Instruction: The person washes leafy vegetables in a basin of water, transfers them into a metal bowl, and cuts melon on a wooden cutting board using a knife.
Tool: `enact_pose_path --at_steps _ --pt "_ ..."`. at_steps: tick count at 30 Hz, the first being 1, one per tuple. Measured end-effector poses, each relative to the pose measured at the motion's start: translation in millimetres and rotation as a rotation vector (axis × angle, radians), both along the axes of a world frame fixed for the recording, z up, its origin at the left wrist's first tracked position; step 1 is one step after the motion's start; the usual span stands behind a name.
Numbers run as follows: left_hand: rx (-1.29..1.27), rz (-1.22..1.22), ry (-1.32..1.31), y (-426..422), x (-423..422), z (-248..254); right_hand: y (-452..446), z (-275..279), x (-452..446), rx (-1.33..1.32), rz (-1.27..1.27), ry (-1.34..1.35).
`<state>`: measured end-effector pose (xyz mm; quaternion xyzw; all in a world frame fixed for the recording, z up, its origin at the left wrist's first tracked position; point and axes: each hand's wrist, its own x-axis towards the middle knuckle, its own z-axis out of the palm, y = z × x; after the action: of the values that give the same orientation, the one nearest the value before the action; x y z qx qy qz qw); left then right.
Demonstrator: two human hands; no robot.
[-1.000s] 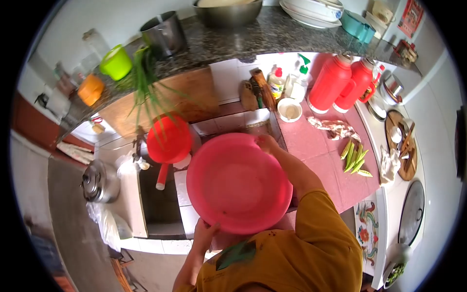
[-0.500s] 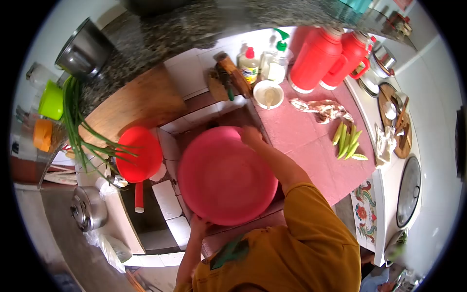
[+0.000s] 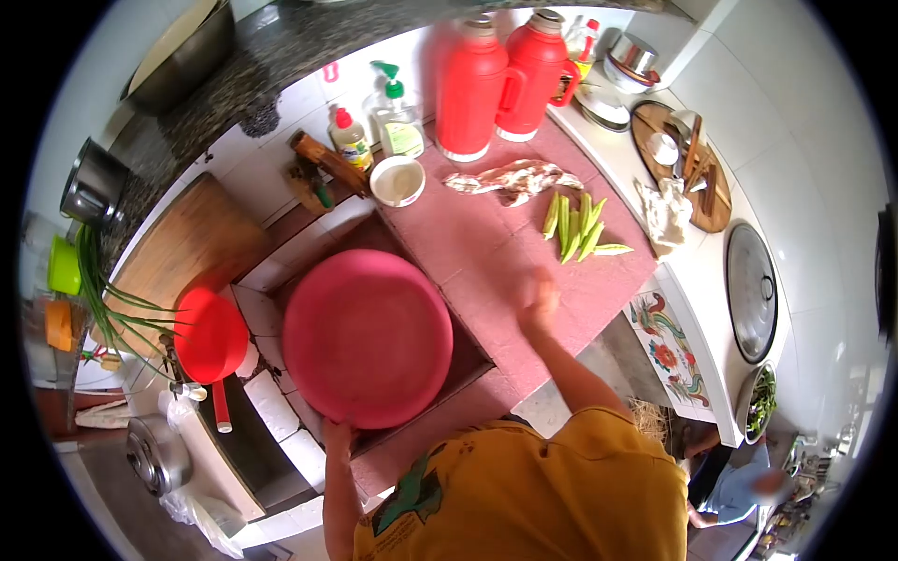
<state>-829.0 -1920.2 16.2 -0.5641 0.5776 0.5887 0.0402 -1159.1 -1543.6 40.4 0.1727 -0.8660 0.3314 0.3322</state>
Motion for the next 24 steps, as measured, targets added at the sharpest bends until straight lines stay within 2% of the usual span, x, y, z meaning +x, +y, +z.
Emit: enact_pose_path --at_steps 1,2,3,4,6,9,12,15,18,19,20,21,22,23,24 --pt "-0.018 0.002 0.016 0 2 -4 35 12 -7 0.066 -0.189 0.016" --pt "-0.035 0.008 0.033 1 5 -11 86 -28 -28 -0.208 -0.233 -0.231" --pt "-0.053 0.018 0.051 1 8 -15 109 -24 -44 -0.241 -0.489 -0.32" --pt "-0.073 -0.018 0.025 3 9 -14 137 -25 -56 -0.049 -0.574 -0.199" --pt "-0.115 -0.085 -0.028 7 11 -11 149 2 -87 -0.215 -0.683 -0.453" --pt "-0.151 -0.111 0.274 -2 43 -66 103 62 -120 -0.151 -0.666 -0.795" --pt "-0.291 -0.143 0.159 16 44 -35 57 71 -134 0.125 -0.619 -0.922" --pt "-0.751 -0.241 -0.089 40 44 5 35 65 -142 0.394 -0.588 -0.94" --pt "-0.755 -0.112 0.03 49 69 -8 61 6 -165 0.432 -0.517 -0.64" --pt "-0.744 -0.145 0.017 50 81 -13 68 -4 -170 0.441 -0.518 -0.464" --pt "-0.74 -0.082 0.031 63 79 3 79 -14 -180 0.442 -0.504 -0.285" --pt "-0.729 0.055 0.124 75 74 11 81 -4 -198 0.45 -0.365 -0.18" --pt "-0.795 -0.019 0.04 85 74 23 82 8 -214 0.465 -0.219 -0.08" --pt "-0.748 -0.019 0.119 94 77 28 86 21 -230 0.488 -0.076 0.011" --pt "-0.822 0.085 0.137 106 75 19 63 63 -218 0.443 -0.092 -0.326"
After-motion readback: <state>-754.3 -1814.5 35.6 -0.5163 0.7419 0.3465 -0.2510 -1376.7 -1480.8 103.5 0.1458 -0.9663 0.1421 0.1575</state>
